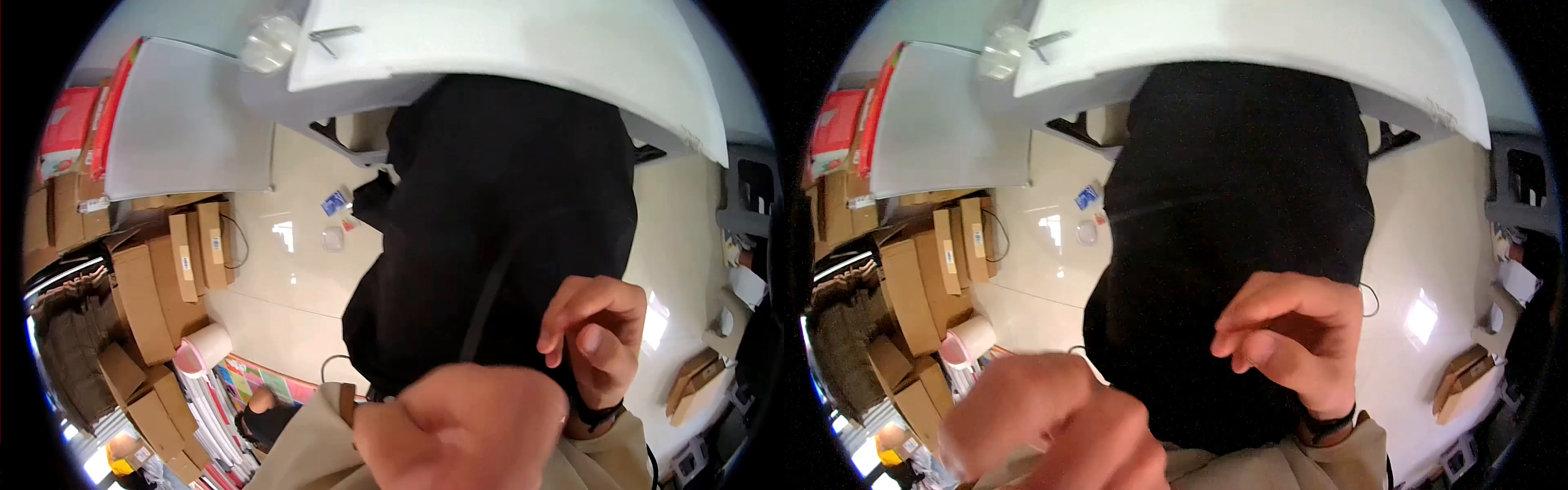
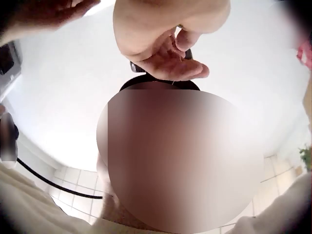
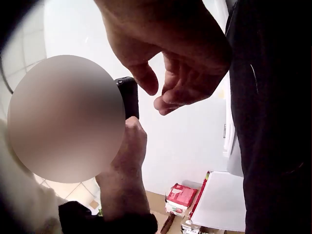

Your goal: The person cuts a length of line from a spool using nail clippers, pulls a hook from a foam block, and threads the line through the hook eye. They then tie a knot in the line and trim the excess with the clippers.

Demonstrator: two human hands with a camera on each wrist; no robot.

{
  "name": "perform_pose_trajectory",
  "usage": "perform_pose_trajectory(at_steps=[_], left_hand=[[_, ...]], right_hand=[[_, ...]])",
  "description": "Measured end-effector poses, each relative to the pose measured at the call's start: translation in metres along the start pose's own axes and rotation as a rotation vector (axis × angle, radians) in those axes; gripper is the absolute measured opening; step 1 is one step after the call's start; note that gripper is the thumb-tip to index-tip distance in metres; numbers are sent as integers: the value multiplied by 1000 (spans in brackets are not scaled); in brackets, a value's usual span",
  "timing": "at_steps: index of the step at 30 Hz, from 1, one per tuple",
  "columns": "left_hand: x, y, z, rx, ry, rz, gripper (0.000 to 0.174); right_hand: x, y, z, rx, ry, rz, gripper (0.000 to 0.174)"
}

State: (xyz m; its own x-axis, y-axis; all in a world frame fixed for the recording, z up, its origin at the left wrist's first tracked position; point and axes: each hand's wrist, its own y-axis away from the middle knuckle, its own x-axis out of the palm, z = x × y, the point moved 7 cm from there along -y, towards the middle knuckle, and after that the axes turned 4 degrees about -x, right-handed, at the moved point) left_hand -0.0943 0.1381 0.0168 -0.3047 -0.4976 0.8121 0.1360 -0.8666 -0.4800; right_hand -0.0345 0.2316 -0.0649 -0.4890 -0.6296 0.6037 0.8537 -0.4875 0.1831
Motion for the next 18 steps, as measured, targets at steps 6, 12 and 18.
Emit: perform_pose_trajectory(at_steps=[6, 12, 18], left_hand=[[0, -18, 5, -38, 6, 177, 22], [-8, -21, 10, 24, -40, 109, 21], [-14, -21, 15, 85, -46, 67, 20]], right_hand=[[11, -5, 43, -367, 249, 127, 19], [16, -7, 96, -459, 547, 443, 23], [21, -61, 122, -407, 1114, 90, 17]])
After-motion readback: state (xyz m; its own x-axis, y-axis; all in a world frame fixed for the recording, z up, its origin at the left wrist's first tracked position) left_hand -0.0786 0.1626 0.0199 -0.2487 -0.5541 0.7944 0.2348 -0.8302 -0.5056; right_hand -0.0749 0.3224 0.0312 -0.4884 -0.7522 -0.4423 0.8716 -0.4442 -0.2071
